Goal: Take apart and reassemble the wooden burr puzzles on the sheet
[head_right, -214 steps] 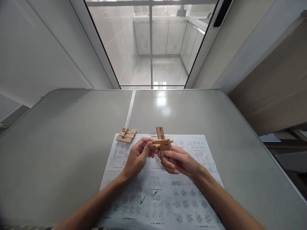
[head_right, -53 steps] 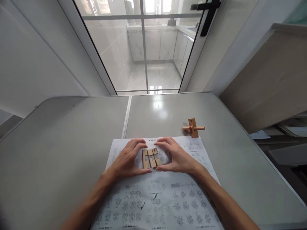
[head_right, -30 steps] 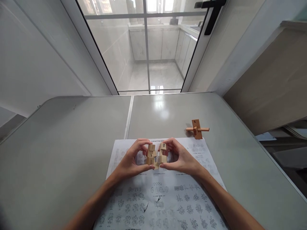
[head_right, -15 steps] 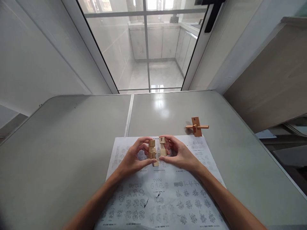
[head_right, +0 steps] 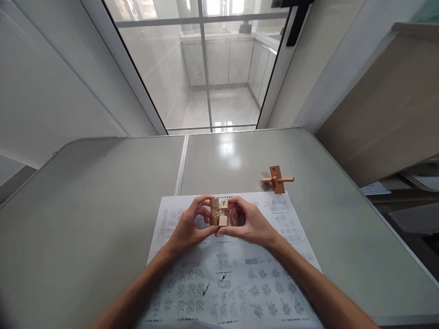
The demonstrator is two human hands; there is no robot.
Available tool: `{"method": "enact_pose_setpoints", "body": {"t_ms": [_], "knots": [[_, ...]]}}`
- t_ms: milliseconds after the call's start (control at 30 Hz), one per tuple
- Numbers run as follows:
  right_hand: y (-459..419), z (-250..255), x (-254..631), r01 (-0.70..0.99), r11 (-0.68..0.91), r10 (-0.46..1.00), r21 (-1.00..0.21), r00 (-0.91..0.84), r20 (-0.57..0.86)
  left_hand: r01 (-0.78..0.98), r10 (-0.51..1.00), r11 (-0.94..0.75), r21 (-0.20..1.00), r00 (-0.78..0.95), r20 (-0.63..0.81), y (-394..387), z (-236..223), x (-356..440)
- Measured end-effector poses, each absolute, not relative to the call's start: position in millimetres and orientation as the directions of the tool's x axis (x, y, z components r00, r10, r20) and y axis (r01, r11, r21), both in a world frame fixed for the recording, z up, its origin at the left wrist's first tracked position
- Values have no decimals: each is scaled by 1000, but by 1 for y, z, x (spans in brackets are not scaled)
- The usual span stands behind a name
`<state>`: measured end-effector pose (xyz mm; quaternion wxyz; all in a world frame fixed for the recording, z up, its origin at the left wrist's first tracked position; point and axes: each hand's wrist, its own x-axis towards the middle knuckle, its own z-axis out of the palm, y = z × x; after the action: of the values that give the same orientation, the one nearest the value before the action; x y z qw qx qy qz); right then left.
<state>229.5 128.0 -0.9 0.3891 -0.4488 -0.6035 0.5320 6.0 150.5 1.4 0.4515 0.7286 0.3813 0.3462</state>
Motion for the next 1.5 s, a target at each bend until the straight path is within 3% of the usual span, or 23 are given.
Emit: {"method": "enact_pose_setpoints", "body": {"t_ms": [233,400,667,933,1267,1500], "knots": [[124,-3,222,177,58,986,-983,-165,28,332,797,-558,761,470,379,143,-7,7],[123,-6,221,196,74,984,-978,-174,40,418,737,-671,612,469,486,141,-10,10],[121,-11,219,195,75,984,-978,-173,41,422,697,-716,556,477,536,140,-9,10],[118,-8,214,302,116,985,-946,-158,70,413,654,-756,508,510,559,139,-2,10],[113,-5,214,468,216,976,-857,-115,183,405,670,-738,539,531,519,136,1,11],[112,0,213,481,226,974,-847,-105,200,361,647,-754,549,549,528,137,0,13]]}}
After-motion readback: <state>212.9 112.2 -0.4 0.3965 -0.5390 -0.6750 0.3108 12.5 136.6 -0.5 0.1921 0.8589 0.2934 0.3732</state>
